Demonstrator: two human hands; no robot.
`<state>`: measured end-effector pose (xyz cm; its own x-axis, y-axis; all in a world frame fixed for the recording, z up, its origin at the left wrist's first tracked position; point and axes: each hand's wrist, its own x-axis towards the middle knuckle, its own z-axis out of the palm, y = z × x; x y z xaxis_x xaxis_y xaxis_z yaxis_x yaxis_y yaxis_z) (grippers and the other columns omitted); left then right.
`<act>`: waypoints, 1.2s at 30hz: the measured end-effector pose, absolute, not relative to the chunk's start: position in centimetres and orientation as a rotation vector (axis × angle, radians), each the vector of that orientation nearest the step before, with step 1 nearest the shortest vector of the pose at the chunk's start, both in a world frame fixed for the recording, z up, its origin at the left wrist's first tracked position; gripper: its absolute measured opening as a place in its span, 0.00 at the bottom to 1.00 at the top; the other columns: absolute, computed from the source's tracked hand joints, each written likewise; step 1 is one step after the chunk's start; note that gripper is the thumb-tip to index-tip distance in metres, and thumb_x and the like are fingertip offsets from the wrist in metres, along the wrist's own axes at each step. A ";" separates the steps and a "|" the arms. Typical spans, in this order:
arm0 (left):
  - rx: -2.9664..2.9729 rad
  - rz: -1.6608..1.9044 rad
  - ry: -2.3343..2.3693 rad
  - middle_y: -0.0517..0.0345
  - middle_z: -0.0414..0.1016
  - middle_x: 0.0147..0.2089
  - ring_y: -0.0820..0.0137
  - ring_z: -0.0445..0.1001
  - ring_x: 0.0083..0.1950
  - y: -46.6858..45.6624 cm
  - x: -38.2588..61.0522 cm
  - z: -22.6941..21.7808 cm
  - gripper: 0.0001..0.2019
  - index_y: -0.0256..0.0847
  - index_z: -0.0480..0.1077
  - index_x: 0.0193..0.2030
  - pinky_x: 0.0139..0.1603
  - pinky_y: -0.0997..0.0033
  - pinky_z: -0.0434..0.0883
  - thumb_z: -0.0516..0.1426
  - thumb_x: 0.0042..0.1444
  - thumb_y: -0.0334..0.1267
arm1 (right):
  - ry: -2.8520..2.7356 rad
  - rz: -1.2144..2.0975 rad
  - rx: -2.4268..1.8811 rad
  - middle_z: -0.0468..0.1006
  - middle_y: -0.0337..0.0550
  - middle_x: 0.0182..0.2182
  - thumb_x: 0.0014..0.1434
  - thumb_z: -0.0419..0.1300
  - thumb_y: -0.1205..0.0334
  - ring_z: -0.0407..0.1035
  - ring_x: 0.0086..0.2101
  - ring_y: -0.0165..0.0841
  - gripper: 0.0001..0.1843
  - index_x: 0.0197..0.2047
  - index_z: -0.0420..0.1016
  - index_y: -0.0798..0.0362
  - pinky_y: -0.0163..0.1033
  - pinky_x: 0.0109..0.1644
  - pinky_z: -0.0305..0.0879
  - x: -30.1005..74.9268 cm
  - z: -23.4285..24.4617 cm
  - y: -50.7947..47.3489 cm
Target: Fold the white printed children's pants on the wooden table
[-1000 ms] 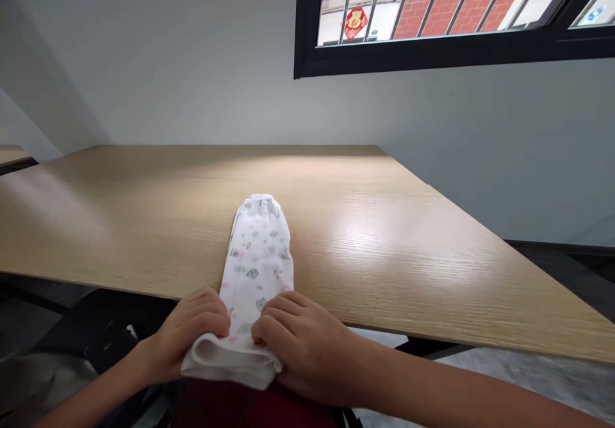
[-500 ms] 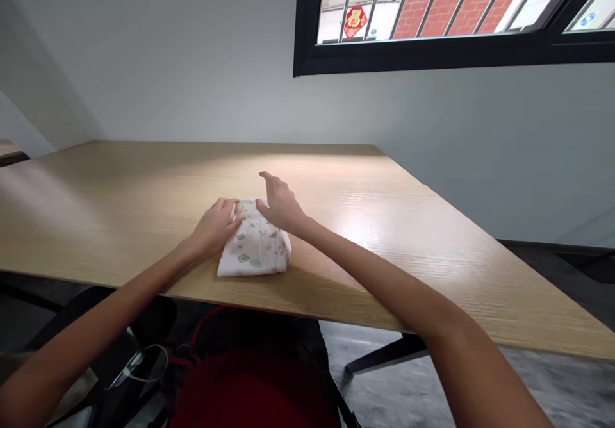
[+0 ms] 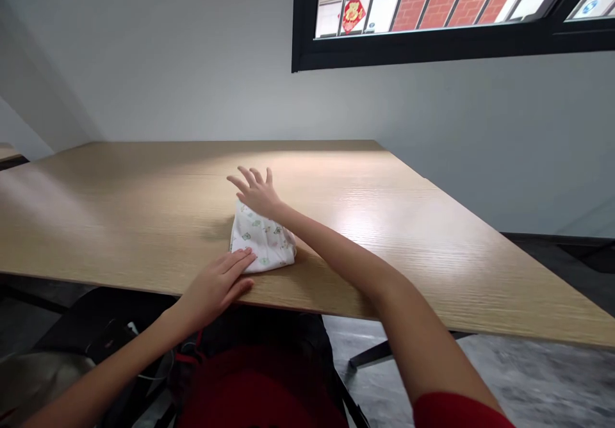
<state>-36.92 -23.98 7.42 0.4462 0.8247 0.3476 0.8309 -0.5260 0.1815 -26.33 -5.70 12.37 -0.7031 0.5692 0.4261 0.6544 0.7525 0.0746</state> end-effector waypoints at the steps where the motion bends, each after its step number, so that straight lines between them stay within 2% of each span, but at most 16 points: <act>1: -2.673 -0.642 -1.510 0.45 0.63 0.58 0.61 0.61 0.59 -24.3 -37.3 7.5 0.23 0.34 0.58 0.58 0.57 0.56 0.63 0.45 0.61 0.46 | -2.618 -0.242 -0.890 0.47 0.50 0.62 0.65 0.44 0.57 0.44 0.58 0.47 0.21 0.60 0.54 0.51 0.64 0.59 0.37 -25.5 12.3 -7.6; 3: -2.687 -0.678 -1.472 0.45 0.64 0.57 0.58 0.62 0.58 -24.9 -37.9 7.5 0.28 0.35 0.57 0.59 0.55 0.55 0.65 0.50 0.56 0.52 | -2.745 -0.109 -0.773 0.50 0.51 0.60 0.64 0.47 0.53 0.48 0.56 0.46 0.21 0.56 0.60 0.53 0.62 0.58 0.43 -23.0 11.9 -11.9; 4: -2.685 -0.700 -1.448 0.44 0.64 0.57 0.57 0.63 0.57 -25.3 -38.1 7.4 0.30 0.35 0.56 0.59 0.54 0.54 0.66 0.52 0.55 0.52 | -2.816 -0.088 -0.706 0.53 0.51 0.59 0.62 0.49 0.50 0.49 0.56 0.47 0.20 0.54 0.62 0.52 0.64 0.57 0.42 -21.5 11.7 -14.1; 6: -2.673 -0.772 -1.388 0.46 0.65 0.57 0.59 0.64 0.57 -26.2 -38.3 6.9 0.24 0.37 0.57 0.59 0.53 0.55 0.66 0.52 0.58 0.44 | -2.884 -0.069 -0.627 0.58 0.53 0.55 0.58 0.54 0.47 0.52 0.54 0.48 0.25 0.54 0.62 0.53 0.66 0.56 0.43 -18.7 11.3 -17.7; 8: -2.648 -0.875 -1.342 0.50 0.67 0.55 0.63 0.66 0.55 -26.9 -38.5 6.6 0.18 0.40 0.59 0.57 0.53 0.60 0.67 0.49 0.60 0.33 | -2.882 -0.039 -0.552 0.63 0.55 0.50 0.57 0.56 0.53 0.56 0.51 0.45 0.24 0.53 0.62 0.57 0.59 0.55 0.52 -16.4 11.2 -20.1; 10: -2.650 -0.953 -1.322 0.53 0.71 0.51 0.66 0.69 0.50 -27.4 -38.9 6.8 0.16 0.42 0.64 0.53 0.49 0.64 0.69 0.47 0.60 0.28 | -2.845 0.010 -0.474 0.66 0.55 0.45 0.59 0.54 0.62 0.59 0.47 0.41 0.18 0.51 0.63 0.61 0.49 0.50 0.62 -15.1 11.5 -21.4; 12: -2.721 -0.939 -1.370 0.56 0.74 0.45 0.67 0.72 0.43 -27.5 -39.3 7.9 0.14 0.43 0.68 0.48 0.43 0.67 0.70 0.48 0.59 0.29 | -2.807 0.046 -0.416 0.68 0.53 0.41 0.61 0.50 0.67 0.62 0.43 0.38 0.12 0.48 0.64 0.61 0.43 0.45 0.65 -14.8 12.0 -21.8; 14: -2.813 -0.900 -1.521 0.58 0.76 0.40 0.68 0.73 0.39 -26.9 -39.9 9.8 0.12 0.44 0.70 0.44 0.38 0.70 0.69 0.49 0.58 0.30 | -2.765 0.077 -0.380 0.69 0.52 0.38 0.62 0.47 0.69 0.64 0.40 0.36 0.11 0.46 0.65 0.59 0.41 0.41 0.66 -15.2 12.9 -21.5; 17: -2.909 -0.944 -1.807 0.61 0.75 0.37 0.69 0.72 0.36 -24.5 -40.8 13.0 0.10 0.43 0.72 0.40 0.36 0.73 0.68 0.50 0.57 0.35 | -2.663 0.192 -0.421 0.70 0.49 0.36 0.60 0.46 0.71 0.66 0.36 0.34 0.13 0.47 0.65 0.58 0.38 0.38 0.66 -16.6 14.3 -19.4; 20: -2.914 -1.006 -1.988 0.59 0.74 0.37 0.69 0.71 0.37 -20.3 -41.4 14.5 0.12 0.42 0.70 0.43 0.36 0.73 0.68 0.49 0.57 0.40 | -2.565 0.353 -0.713 0.71 0.47 0.38 0.58 0.49 0.69 0.66 0.35 0.32 0.16 0.50 0.64 0.57 0.36 0.38 0.65 -18.4 15.1 -15.3; 23: -2.683 -0.875 -2.121 0.55 0.70 0.48 0.66 0.69 0.46 -16.4 -41.5 13.1 0.17 0.44 0.66 0.51 0.45 0.68 0.67 0.46 0.58 0.40 | -2.535 0.403 -1.115 0.69 0.51 0.44 0.59 0.48 0.68 0.66 0.39 0.35 0.17 0.52 0.63 0.59 0.39 0.41 0.64 -20.0 14.4 -11.4; 25: -2.529 -0.769 -2.179 0.50 0.66 0.54 0.59 0.64 0.53 -15.0 -41.2 11.2 0.19 0.44 0.63 0.54 0.53 0.56 0.62 0.44 0.59 0.41 | -2.557 0.325 -1.322 0.67 0.55 0.46 0.62 0.45 0.67 0.64 0.42 0.38 0.17 0.52 0.64 0.61 0.42 0.44 0.62 -20.8 13.3 -10.3; 28: -2.440 -0.736 -2.215 0.44 0.62 0.57 0.51 0.59 0.58 -14.4 -40.1 9.3 0.21 0.42 0.61 0.57 0.55 0.42 0.55 0.40 0.61 0.43 | -2.528 0.090 -1.377 0.65 0.58 0.49 0.64 0.41 0.65 0.61 0.46 0.42 0.19 0.53 0.63 0.63 0.46 0.49 0.58 -22.0 11.8 -10.8; 30: -2.404 -0.761 -2.205 0.42 0.54 0.62 0.50 0.55 0.61 -14.5 -39.1 9.0 0.23 0.42 0.54 0.61 0.55 0.40 0.53 0.37 0.62 0.44 | -2.501 -0.049 -1.257 0.61 0.57 0.53 0.64 0.42 0.63 0.58 0.50 0.43 0.20 0.56 0.60 0.61 0.47 0.52 0.56 -22.8 11.2 -11.7; 33: -2.370 -0.824 -2.179 0.48 0.43 0.67 0.51 0.45 0.65 -14.5 -37.8 8.9 0.24 0.46 0.48 0.64 0.58 0.36 0.43 0.37 0.62 0.46 | -2.554 -0.048 -1.146 0.60 0.51 0.56 0.63 0.42 0.62 0.56 0.51 0.44 0.21 0.57 0.59 0.57 0.48 0.53 0.55 -23.1 10.5 -11.8; 36: -2.365 -0.879 -2.223 0.50 0.51 0.65 0.52 0.48 0.64 -14.3 -38.0 8.4 0.23 0.47 0.54 0.61 0.59 0.37 0.41 0.40 0.61 0.47 | -2.509 0.211 -1.181 0.59 0.52 0.56 0.63 0.42 0.62 0.55 0.52 0.43 0.22 0.59 0.56 0.58 0.48 0.54 0.55 -21.3 9.9 -11.4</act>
